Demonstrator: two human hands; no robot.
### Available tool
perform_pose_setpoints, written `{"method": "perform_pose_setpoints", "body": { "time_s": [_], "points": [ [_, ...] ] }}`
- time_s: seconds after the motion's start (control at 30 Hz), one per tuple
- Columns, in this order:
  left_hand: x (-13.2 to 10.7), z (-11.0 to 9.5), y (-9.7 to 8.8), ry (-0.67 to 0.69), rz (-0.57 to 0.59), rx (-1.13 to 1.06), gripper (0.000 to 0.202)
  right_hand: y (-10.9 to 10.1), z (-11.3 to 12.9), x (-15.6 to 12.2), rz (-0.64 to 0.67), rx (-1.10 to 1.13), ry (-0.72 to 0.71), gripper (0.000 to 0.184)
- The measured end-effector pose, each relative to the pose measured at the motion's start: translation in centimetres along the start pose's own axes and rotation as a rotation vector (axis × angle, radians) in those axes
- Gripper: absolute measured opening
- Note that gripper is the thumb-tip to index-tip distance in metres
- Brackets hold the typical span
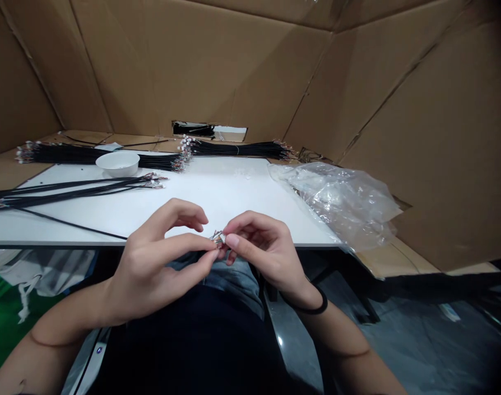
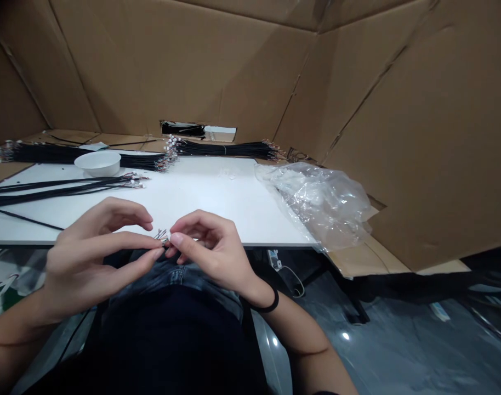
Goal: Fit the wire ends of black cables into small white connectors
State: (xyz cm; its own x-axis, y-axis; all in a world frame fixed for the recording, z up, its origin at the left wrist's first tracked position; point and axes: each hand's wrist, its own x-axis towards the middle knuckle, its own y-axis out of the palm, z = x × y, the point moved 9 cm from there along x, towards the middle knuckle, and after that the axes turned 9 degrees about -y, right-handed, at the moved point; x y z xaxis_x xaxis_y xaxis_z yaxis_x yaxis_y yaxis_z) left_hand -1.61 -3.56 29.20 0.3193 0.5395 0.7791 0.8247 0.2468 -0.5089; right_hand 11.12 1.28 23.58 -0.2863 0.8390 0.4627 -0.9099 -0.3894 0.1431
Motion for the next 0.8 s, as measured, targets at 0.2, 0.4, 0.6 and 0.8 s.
{"method": "perform_pose_setpoints", "body": {
  "time_s": [0.2,0.4,0.6,0.8],
  "points": [
    [-0.9,-1.9,-0.8,0.23,-0.227,0.324,0.018,-0.6,-0.7,0.1,-0.051,0.052,0.038,0.02],
    [-0.8,-2.2,-0.5,0.289,-0.186,0.406,0.021,-0.6,-0.6,0.2,-0.058,0.065,0.031,0.018],
    [-0.5,-2.0,-0.9,0.215,-0.267,0.417,0.023,-0.7,-0.7,0.1,-0.058,0.068,0.032,0.017],
    [-0.3,-1.6,-0.8,0.162,-0.252,0.266,0.021,-0.8,-0.8,0.1,-0.069,0.066,0.042,0.019]
  ]
}}
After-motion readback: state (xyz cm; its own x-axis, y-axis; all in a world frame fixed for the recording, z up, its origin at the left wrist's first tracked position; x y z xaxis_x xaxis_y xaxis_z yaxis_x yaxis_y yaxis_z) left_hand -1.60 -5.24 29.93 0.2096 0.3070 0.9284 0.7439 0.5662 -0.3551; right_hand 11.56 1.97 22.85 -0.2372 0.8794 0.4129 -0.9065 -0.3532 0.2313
